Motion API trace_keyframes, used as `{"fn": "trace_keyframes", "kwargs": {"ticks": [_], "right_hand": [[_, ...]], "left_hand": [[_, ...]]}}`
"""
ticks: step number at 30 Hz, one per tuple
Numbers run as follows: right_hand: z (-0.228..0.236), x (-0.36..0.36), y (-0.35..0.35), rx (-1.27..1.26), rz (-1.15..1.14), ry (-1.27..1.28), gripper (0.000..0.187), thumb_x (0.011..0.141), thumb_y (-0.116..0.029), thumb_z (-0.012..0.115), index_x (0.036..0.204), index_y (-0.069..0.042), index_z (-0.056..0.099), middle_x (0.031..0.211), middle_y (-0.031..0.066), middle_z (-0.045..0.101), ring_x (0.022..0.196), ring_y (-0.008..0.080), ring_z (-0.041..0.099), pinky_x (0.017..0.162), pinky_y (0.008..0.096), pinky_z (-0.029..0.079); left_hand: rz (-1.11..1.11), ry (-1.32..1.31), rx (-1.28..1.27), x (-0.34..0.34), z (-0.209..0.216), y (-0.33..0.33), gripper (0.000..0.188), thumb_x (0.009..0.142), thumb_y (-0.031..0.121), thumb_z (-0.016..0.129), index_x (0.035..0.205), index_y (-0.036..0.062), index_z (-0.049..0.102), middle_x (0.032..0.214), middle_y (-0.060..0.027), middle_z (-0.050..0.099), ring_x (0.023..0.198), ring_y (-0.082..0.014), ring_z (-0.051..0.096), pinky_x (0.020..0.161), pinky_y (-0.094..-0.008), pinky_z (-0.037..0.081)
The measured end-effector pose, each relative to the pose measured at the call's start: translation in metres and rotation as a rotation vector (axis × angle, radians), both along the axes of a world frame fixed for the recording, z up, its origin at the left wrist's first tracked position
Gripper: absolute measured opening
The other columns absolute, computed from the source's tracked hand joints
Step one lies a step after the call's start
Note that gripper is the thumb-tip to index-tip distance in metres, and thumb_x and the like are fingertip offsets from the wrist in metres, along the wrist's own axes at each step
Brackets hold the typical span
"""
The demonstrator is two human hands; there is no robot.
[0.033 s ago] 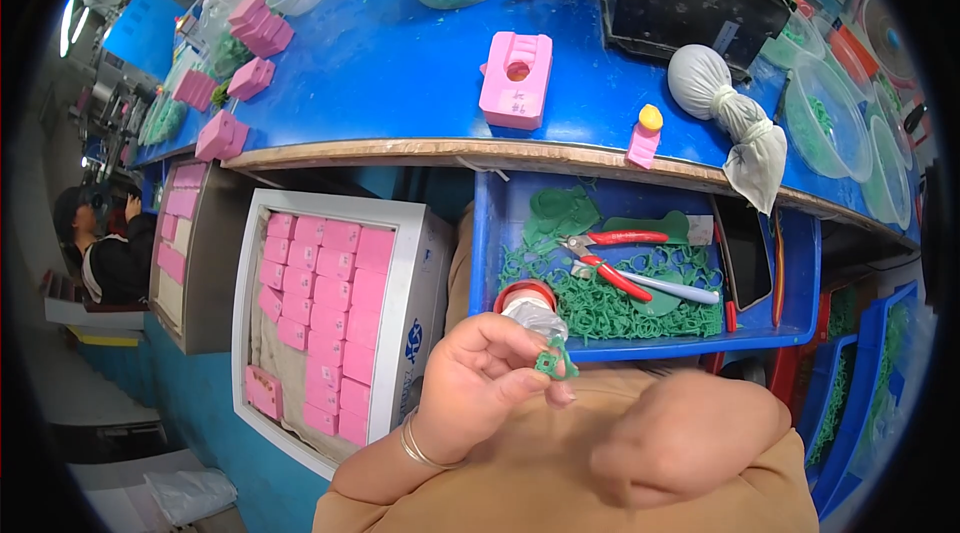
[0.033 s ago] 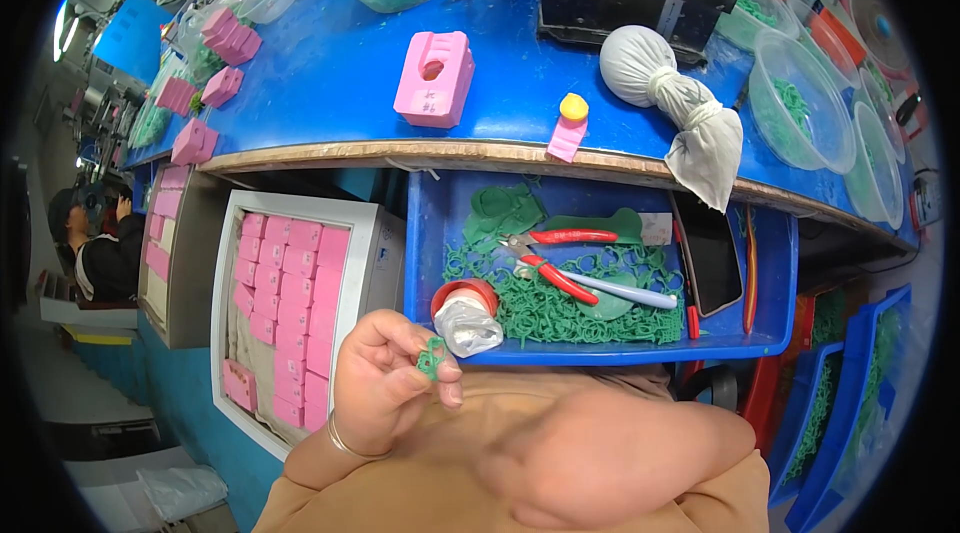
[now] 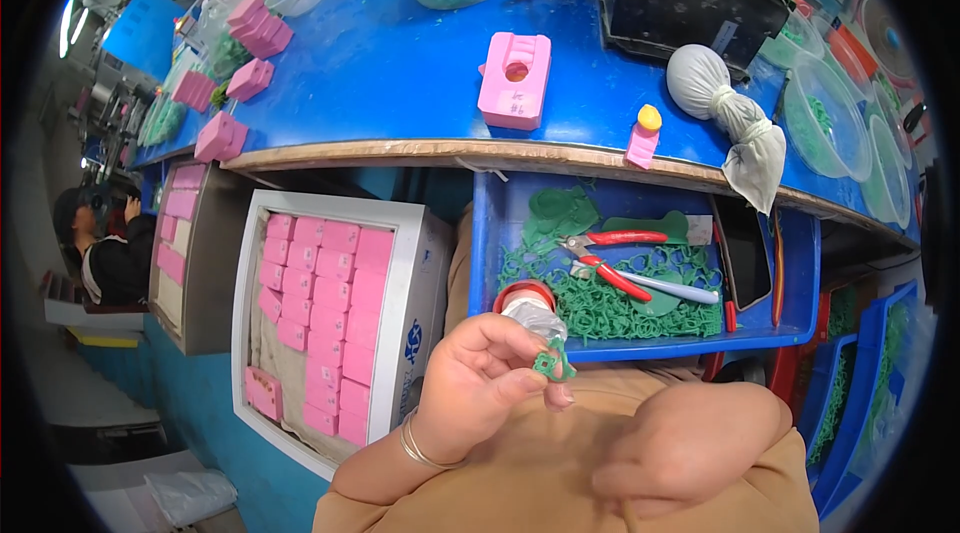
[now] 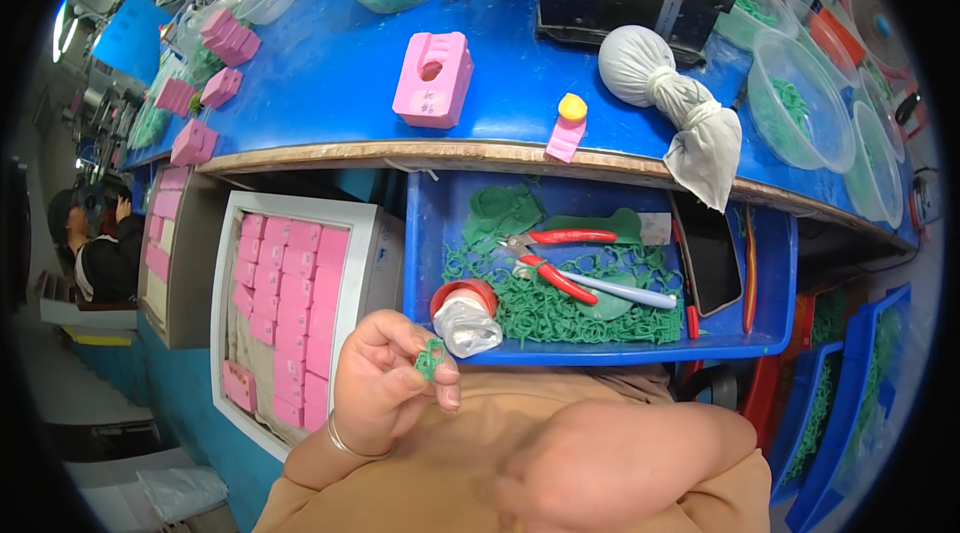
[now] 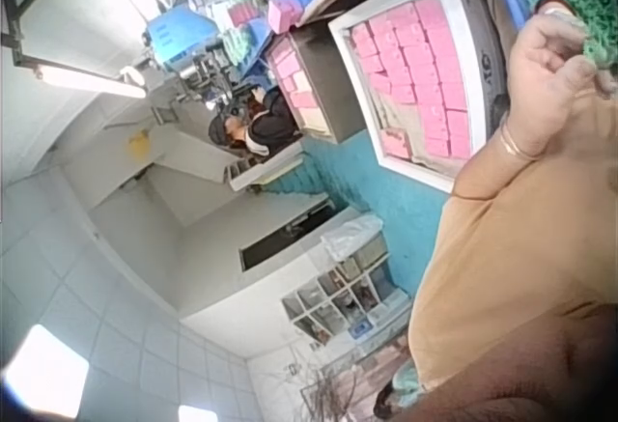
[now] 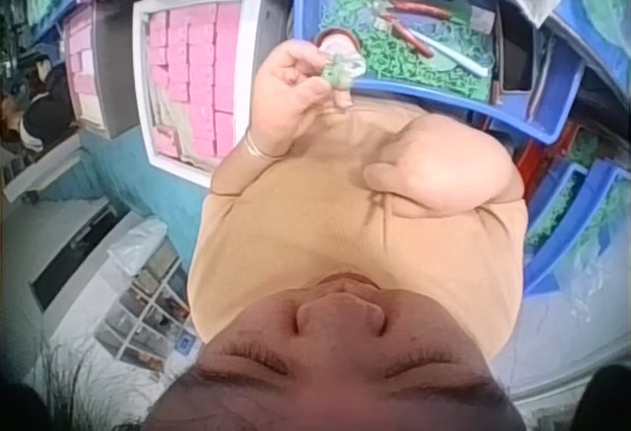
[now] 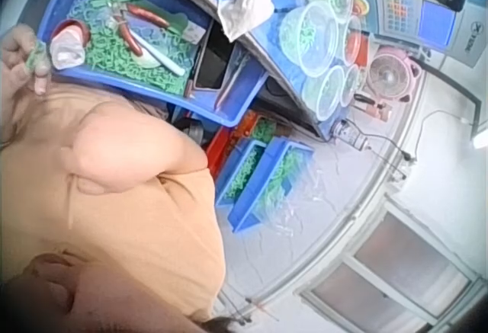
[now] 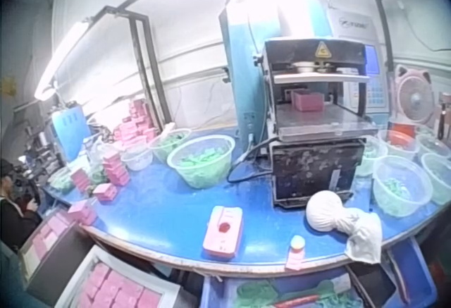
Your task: Handling, painting, and assembling small green decorative components using wax molds and glue near a production machine.
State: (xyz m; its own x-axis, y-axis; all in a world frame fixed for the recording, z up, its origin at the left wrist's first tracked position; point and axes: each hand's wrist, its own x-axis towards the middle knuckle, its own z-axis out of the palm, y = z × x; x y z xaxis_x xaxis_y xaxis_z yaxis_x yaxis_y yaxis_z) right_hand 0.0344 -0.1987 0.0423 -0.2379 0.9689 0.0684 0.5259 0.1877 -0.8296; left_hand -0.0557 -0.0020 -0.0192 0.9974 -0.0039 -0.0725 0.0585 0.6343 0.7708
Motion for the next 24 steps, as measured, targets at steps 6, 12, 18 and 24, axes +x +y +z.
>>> {"fn": "trace_keyframes", "kwargs": {"ticks": [6,12,18,24], "right_hand": [[-0.011,0.0,-0.001,0.538,-0.373,0.666,0.01,0.084,-0.009,0.054,0.088,0.0,0.055,0.067,0.0101,0.063,0.048,0.0215,0.056,0.045,0.033,0.044],[-0.03,-0.011,0.002,0.642,-0.796,0.264,0.023,0.072,0.0,0.055,0.094,0.002,0.056,0.07,0.0089,0.061,0.042,0.0191,0.047,0.039,0.0309,0.036],[-0.033,-0.013,0.015,0.705,-0.796,0.109,0.032,0.064,0.005,0.058,0.095,0.0,0.057,0.081,0.0113,0.066,0.054,0.0203,0.06,0.044,0.0279,0.044],[-0.035,-0.015,0.019,0.693,-0.804,0.153,0.032,0.061,0.005,0.057,0.092,0.0,0.059,0.079,0.0111,0.065,0.054,0.0202,0.06,0.045,0.0287,0.045]], "left_hand": [[-0.096,0.025,-0.258,0.001,-0.006,0.0,0.018,0.086,0.005,0.06,0.101,0.0012,0.05,0.088,-0.0168,0.063,0.069,-0.0247,0.063,0.059,-0.0341,0.053],[-0.193,0.038,-0.343,0.001,-0.006,0.004,0.024,0.085,0.005,0.062,0.106,0.0011,0.051,0.094,-0.0158,0.063,0.08,-0.0241,0.064,0.069,-0.035,0.053],[-0.17,0.062,-0.33,0.0,-0.004,0.0,0.023,0.083,0.002,0.063,0.101,-0.0014,0.05,0.091,-0.0165,0.062,0.081,-0.0257,0.064,0.069,-0.0347,0.055],[-0.142,0.094,-0.313,-0.001,-0.002,0.001,0.023,0.081,0.0,0.065,0.097,-0.001,0.05,0.089,-0.0159,0.061,0.084,-0.0259,0.064,0.072,-0.0341,0.055]]}}
